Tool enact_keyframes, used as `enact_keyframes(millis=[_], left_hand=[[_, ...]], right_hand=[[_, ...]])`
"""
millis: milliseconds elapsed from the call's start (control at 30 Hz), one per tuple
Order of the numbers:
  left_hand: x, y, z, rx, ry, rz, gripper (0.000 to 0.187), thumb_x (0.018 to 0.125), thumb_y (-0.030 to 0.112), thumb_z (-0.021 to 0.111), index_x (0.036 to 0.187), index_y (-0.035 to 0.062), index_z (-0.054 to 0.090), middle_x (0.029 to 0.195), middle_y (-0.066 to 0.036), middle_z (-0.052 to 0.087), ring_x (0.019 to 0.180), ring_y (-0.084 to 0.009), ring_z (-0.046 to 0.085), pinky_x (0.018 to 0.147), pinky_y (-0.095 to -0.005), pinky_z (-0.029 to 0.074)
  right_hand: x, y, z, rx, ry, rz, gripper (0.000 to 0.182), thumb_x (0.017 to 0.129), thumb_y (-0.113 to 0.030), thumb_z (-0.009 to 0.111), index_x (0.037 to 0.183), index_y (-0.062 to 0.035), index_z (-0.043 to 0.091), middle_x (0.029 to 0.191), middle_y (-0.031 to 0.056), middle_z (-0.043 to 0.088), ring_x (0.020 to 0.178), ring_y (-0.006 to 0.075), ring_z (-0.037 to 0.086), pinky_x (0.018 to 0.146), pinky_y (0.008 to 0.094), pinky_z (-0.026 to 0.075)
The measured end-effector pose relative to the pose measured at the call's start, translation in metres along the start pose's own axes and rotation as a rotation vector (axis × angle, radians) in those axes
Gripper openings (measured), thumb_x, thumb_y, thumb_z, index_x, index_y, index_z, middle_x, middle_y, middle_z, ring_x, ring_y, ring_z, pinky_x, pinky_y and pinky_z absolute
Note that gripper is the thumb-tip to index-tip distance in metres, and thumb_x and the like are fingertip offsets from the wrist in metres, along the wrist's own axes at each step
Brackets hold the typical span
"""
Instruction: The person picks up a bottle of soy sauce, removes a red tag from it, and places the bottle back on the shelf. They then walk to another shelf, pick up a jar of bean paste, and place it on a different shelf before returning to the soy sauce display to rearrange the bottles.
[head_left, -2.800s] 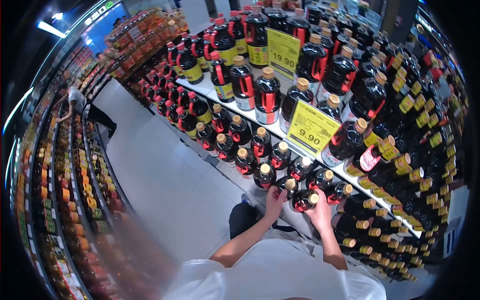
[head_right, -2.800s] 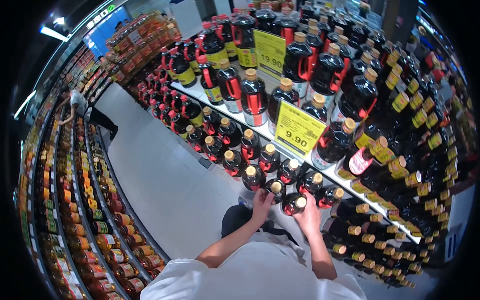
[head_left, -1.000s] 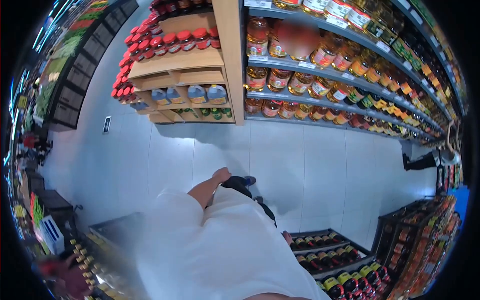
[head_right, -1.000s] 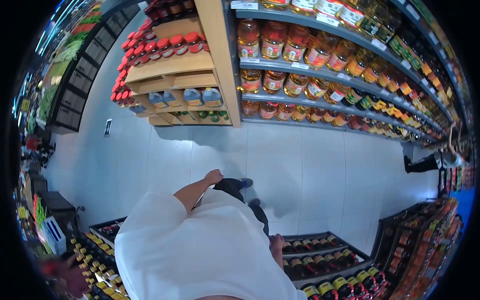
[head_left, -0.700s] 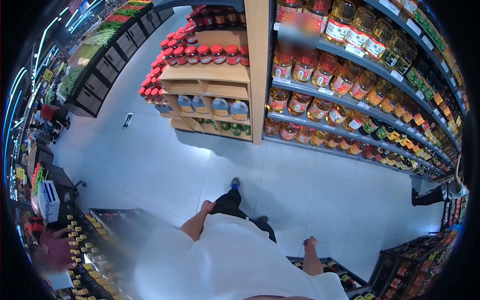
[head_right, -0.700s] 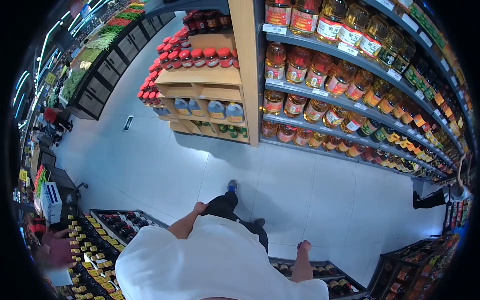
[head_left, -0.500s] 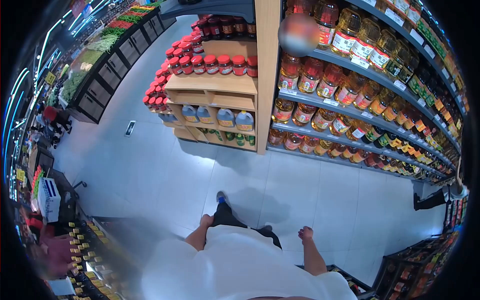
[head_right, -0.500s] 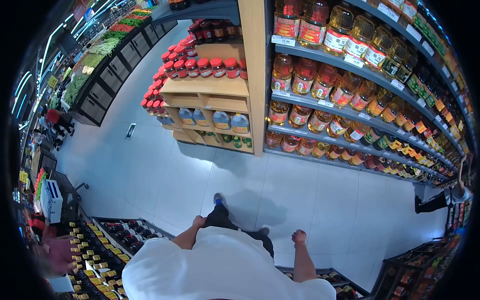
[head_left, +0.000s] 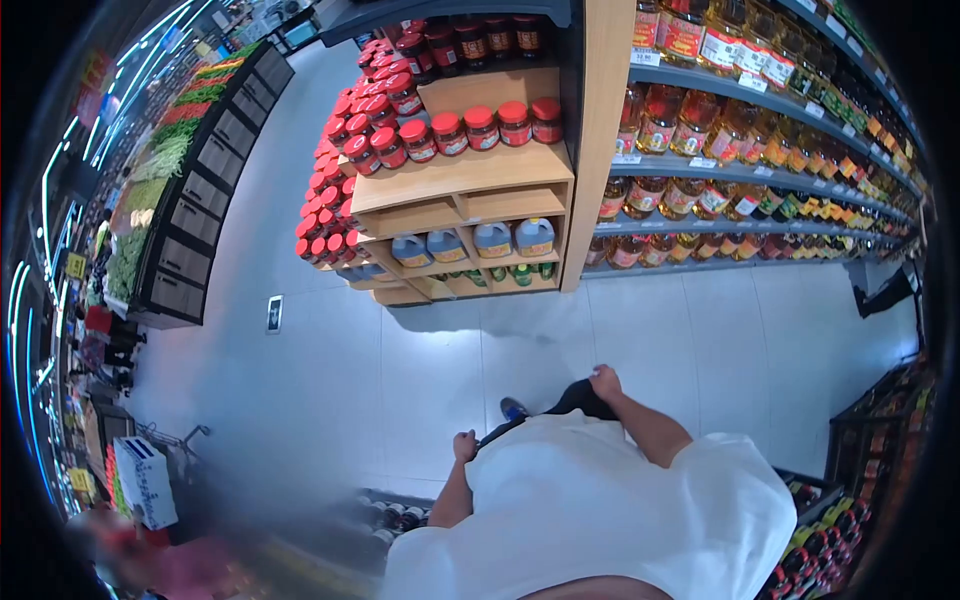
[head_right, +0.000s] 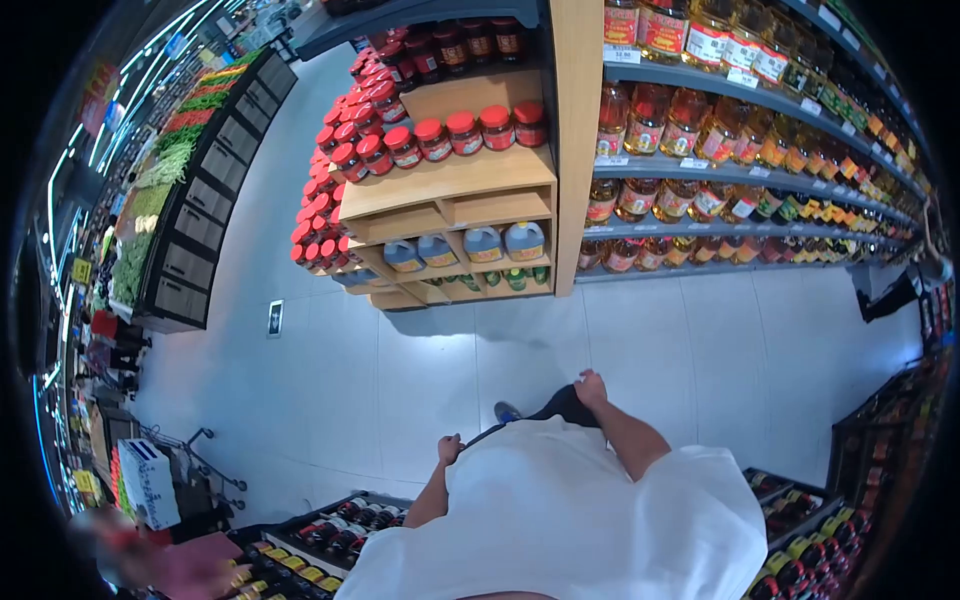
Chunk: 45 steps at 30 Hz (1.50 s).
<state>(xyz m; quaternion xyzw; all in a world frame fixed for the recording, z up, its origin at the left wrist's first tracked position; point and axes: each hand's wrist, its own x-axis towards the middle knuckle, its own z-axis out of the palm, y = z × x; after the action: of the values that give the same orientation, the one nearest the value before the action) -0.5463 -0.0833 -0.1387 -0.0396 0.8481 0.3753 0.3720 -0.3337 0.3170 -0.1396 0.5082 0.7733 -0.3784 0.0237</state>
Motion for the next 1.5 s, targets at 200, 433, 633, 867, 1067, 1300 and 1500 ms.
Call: enact_keyframes(millis=[200, 433, 633, 867, 1067, 1300, 1500], left_hand=[[0.022, 0.031, -0.017, -0.467, -0.032, -0.075, 0.031, 0.096, 0.022, 0.057, 0.082, -0.0056, 0.06, 0.072, -0.015, 0.065, 0.057, -0.02, 0.062, 0.048, -0.0305, 0.049], [0.094, 0.234, -0.04, -0.08, 0.396, 0.503, 0.041, 0.098, 0.024, 0.059, 0.067, -0.0005, 0.048, 0.059, -0.008, 0.05, 0.054, -0.0183, 0.041, 0.054, -0.0371, 0.038], [0.141, 0.483, -0.055, -0.132, 0.379, 0.869, 0.041, 0.097, 0.02, 0.06, 0.066, -0.0004, 0.044, 0.062, -0.011, 0.046, 0.06, -0.0244, 0.042, 0.058, -0.0417, 0.036], [0.201, 0.652, -0.053, 0.147, 0.329, 1.19, 0.039, 0.095, 0.021, 0.061, 0.065, -0.0003, 0.048, 0.056, -0.014, 0.046, 0.052, -0.0256, 0.043, 0.053, -0.0409, 0.036], [0.233, 0.681, -0.039, 0.603, 0.339, 1.175, 0.033, 0.09, 0.027, 0.064, 0.065, 0.0057, 0.06, 0.062, -0.017, 0.061, 0.062, -0.0361, 0.063, 0.056, -0.0471, 0.047], [0.233, 0.677, -0.037, 0.534, 0.375, 1.27, 0.031, 0.09, 0.024, 0.063, 0.066, 0.0062, 0.058, 0.065, -0.015, 0.061, 0.061, -0.0347, 0.062, 0.055, -0.0464, 0.047], [0.236, 0.677, -0.036, 0.492, 0.382, 1.278, 0.034, 0.092, 0.025, 0.063, 0.064, 0.0064, 0.056, 0.062, -0.016, 0.059, 0.058, -0.0364, 0.06, 0.054, -0.0476, 0.045]], right_hand=[[0.046, -0.202, -0.048, 0.325, 0.286, -0.254, 0.039, 0.086, -0.013, 0.065, 0.123, -0.0006, 0.058, 0.11, 0.0192, 0.062, 0.105, 0.0338, 0.061, 0.095, 0.0407, 0.049], [0.117, -0.372, -0.145, 0.355, 0.65, -0.603, 0.04, 0.091, -0.009, 0.061, 0.128, -0.0004, 0.051, 0.125, 0.0213, 0.055, 0.12, 0.0397, 0.051, 0.102, 0.0442, 0.042], [0.218, -0.461, -0.218, 0.26, 1.039, -0.75, 0.042, 0.093, -0.009, 0.06, 0.132, -0.0014, 0.049, 0.133, 0.0231, 0.049, 0.124, 0.0436, 0.048, 0.105, 0.0486, 0.04], [0.322, -0.508, -0.279, 0.348, 0.672, -0.485, 0.038, 0.099, -0.025, 0.052, 0.132, -0.0067, 0.054, 0.13, 0.0195, 0.055, 0.126, 0.0394, 0.047, 0.103, 0.0478, 0.041], [0.347, -0.514, -0.283, -0.156, 1.005, -0.626, 0.028, 0.094, -0.022, 0.058, 0.115, -0.0061, 0.067, 0.122, 0.0169, 0.06, 0.113, 0.0366, 0.055, 0.101, 0.0436, 0.042], [0.341, -0.511, -0.285, -0.312, 0.955, -0.546, 0.032, 0.091, -0.024, 0.061, 0.119, -0.0092, 0.065, 0.121, 0.0145, 0.06, 0.112, 0.0338, 0.055, 0.097, 0.0432, 0.045], [0.312, -0.516, -0.28, -0.405, 0.858, -0.375, 0.045, 0.086, -0.029, 0.067, 0.126, -0.0095, 0.061, 0.122, 0.0149, 0.059, 0.113, 0.0336, 0.056, 0.092, 0.043, 0.05]])
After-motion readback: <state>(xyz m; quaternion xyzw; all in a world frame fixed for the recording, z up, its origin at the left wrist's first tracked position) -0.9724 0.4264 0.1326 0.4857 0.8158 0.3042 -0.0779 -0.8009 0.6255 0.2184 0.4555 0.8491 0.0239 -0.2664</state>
